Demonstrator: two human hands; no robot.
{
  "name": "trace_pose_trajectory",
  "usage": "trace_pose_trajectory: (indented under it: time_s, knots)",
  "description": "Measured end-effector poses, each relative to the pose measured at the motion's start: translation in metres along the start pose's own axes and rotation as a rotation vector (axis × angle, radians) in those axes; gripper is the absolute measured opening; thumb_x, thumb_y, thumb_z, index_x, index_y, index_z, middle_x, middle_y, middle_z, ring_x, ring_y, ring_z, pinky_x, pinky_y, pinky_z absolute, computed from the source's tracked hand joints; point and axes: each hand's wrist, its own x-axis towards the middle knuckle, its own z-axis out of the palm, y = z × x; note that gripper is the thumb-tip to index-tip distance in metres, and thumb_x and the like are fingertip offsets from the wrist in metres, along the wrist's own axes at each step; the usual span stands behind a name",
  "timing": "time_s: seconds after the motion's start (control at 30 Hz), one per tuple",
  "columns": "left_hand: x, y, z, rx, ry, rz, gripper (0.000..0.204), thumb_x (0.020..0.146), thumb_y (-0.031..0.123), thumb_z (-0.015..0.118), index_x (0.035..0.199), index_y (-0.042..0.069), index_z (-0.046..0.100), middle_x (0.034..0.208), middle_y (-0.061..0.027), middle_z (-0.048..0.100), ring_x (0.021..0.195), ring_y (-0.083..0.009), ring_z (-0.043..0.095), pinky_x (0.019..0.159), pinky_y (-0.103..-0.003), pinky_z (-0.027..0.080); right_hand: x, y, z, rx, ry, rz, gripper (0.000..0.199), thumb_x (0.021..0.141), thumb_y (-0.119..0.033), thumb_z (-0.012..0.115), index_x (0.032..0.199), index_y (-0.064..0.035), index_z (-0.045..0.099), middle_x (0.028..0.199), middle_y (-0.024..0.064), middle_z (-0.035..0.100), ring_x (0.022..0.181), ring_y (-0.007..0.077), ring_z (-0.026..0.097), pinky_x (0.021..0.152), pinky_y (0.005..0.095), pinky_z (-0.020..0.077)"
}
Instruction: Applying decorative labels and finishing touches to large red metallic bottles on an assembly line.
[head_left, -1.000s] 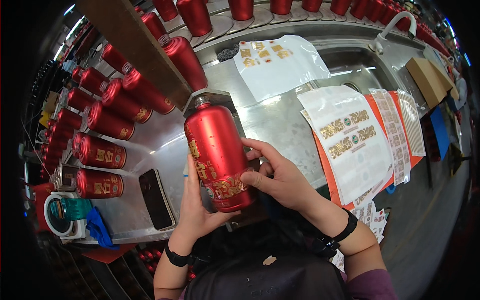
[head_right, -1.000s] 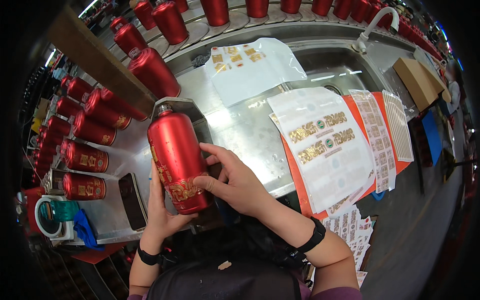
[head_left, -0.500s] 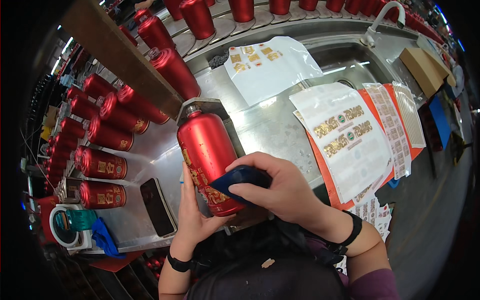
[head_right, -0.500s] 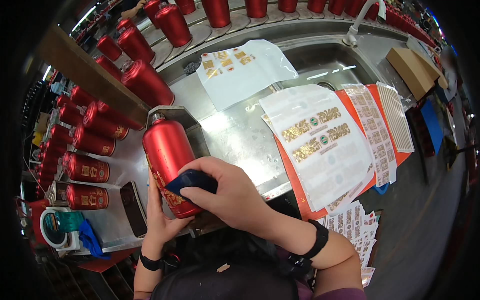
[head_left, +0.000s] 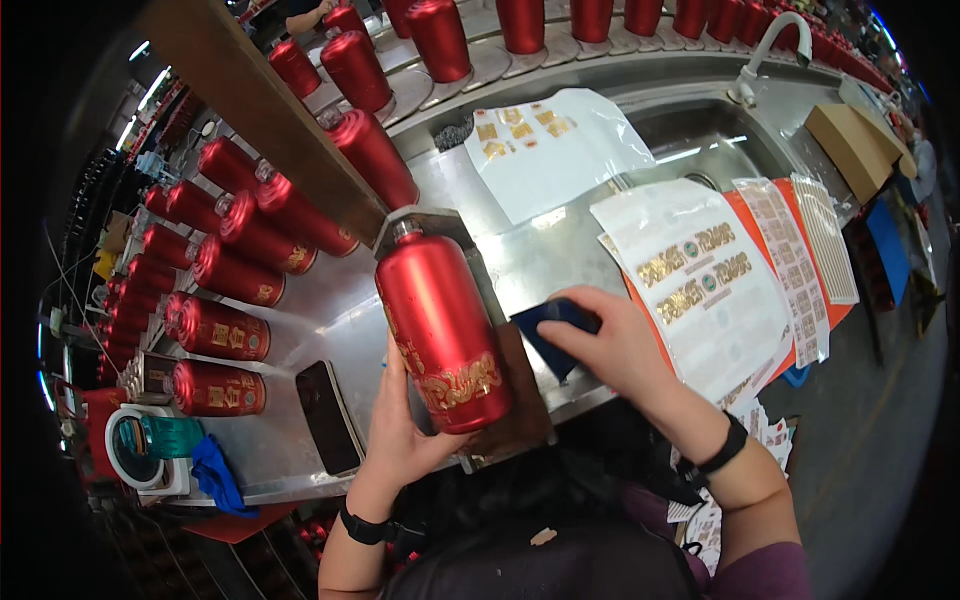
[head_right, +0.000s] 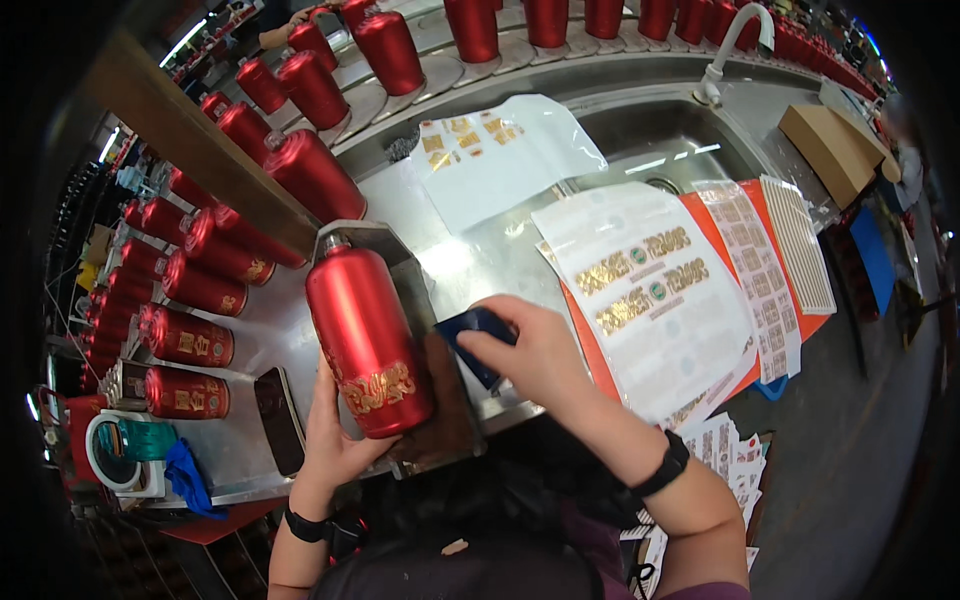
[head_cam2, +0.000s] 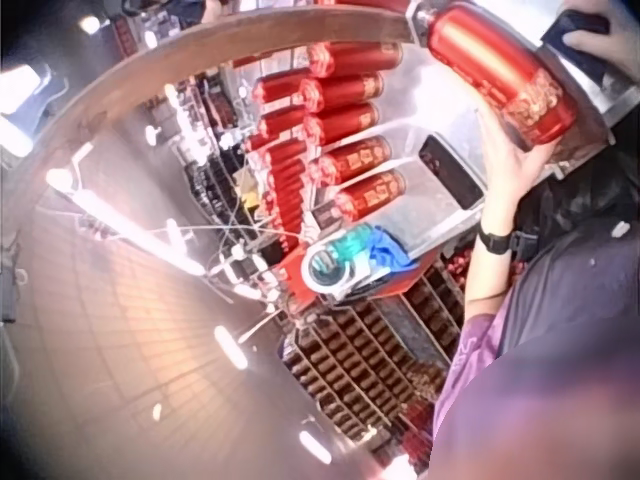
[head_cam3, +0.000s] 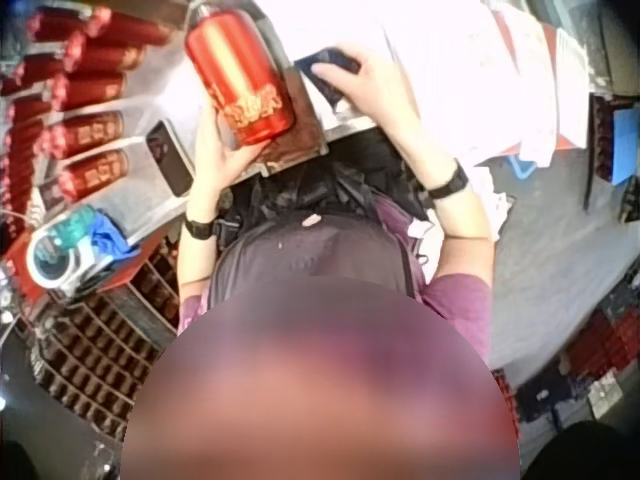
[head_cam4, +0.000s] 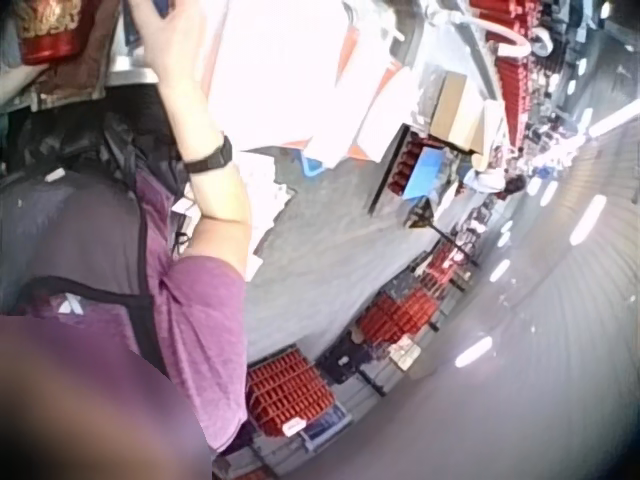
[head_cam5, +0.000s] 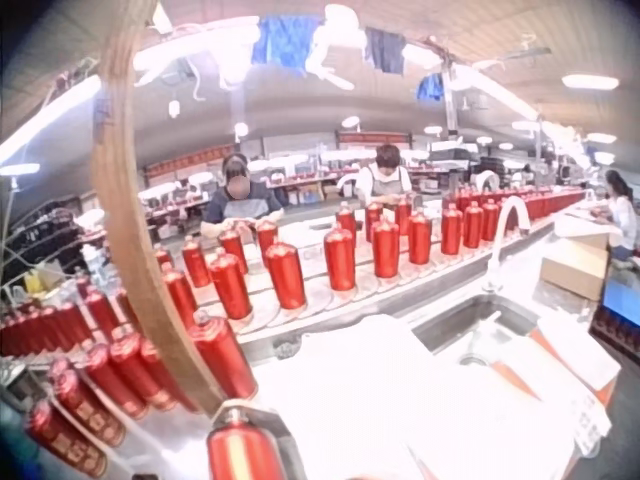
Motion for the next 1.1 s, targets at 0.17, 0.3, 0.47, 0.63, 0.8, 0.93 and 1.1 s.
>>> trace_pose_trajectory:
  time_s: [0.17, 0.3, 0.47, 0.63, 0.8, 0.93, 1.1]
  knots:
    - [0.001, -0.003, 0.001, -0.028, 0.018, 0.015, 0.126, 0.071, 0.030, 0.089, 0.159, -0.003, 0.006, 0.153, -0.0260, 0.040, 0.140, -0.0395, 0.044, 0.113, -0.044, 0.038, -0.003, -0.026, 0.013, 0.111, -0.171, -0.127, 0.027, 0.088, -0.015, 0.075, 0.111, -0.0015, 0.070, 0.098, 0.0069, 0.071, 0.089, 0.0120, 0.066, 0.081, 0.0275, 0.0522]
    - [-0.003, 0.000, 0.002, 0.015, 0.063, -0.002, 0.126, 0.068, 0.028, 0.089, 0.159, -0.003, 0.007, 0.148, -0.0261, 0.045, 0.135, -0.0401, 0.048, 0.109, -0.044, 0.041, 0.007, -0.044, 0.003, -0.023, -0.059, -0.264, 0.024, 0.086, -0.019, 0.075, 0.104, -0.0035, 0.072, 0.095, 0.0151, 0.072, 0.084, 0.0298, 0.071, 0.076, 0.0353, 0.0545]
    - [-0.001, 0.017, -0.003, 0.107, 0.079, -0.052, 0.126, 0.065, 0.027, 0.091, 0.158, -0.004, 0.012, 0.144, -0.0270, 0.047, 0.131, -0.0414, 0.051, 0.104, -0.045, 0.045, 0.025, -0.040, -0.004, -0.105, -0.031, -0.267, 0.020, 0.087, -0.016, 0.073, 0.103, -0.0039, 0.072, 0.090, 0.0114, 0.072, 0.083, 0.0249, 0.070, 0.075, 0.0359, 0.0542]
    - [0.003, 0.017, -0.007, 0.206, 0.115, 0.060, 0.124, 0.063, 0.026, 0.092, 0.157, -0.004, 0.016, 0.146, -0.0281, 0.045, 0.130, -0.0449, 0.050, 0.104, -0.047, 0.045, 0.010, -0.043, 0.014, 0.010, -0.184, -0.341, 0.024, 0.085, -0.013, 0.075, 0.108, -0.0060, 0.072, 0.095, 0.0122, 0.072, 0.085, 0.0263, 0.070, 0.076, 0.0344, 0.0547]
    - [-0.003, 0.010, 0.002, 0.173, 0.159, 0.046, 0.127, 0.063, 0.027, 0.093, 0.158, -0.003, 0.014, 0.148, -0.0277, 0.043, 0.130, -0.0449, 0.050, 0.105, -0.048, 0.045, 0.006, -0.056, 0.007, -0.068, -0.235, -0.288, 0.026, 0.085, -0.013, 0.077, 0.109, -0.0043, 0.072, 0.095, 0.0128, 0.071, 0.086, 0.0222, 0.070, 0.076, 0.0324, 0.0542]
    - [0.000, 0.002, 0.009, 0.024, 0.093, -0.033, 0.130, 0.064, 0.030, 0.094, 0.158, -0.002, 0.009, 0.147, -0.0252, 0.046, 0.131, -0.0403, 0.052, 0.105, -0.046, 0.045, 0.020, -0.044, -0.008, -0.181, -0.073, -0.201, 0.024, 0.086, -0.012, 0.076, 0.108, -0.0054, 0.072, 0.097, 0.0112, 0.071, 0.087, 0.0211, 0.070, 0.079, 0.0309, 0.0532]
    - [0.014, 0.011, 0.003, -0.122, 0.074, -0.085, 0.132, 0.065, 0.029, 0.093, 0.159, -0.001, 0.005, 0.136, -0.0216, 0.057, 0.127, -0.0371, 0.057, 0.103, -0.045, 0.047, 0.010, -0.055, 0.003, -0.060, -0.242, -0.176, 0.024, 0.084, -0.008, 0.076, 0.108, -0.0085, 0.074, 0.088, 0.0115, 0.067, 0.083, 0.0269, 0.066, 0.075, 0.0353, 0.0517]
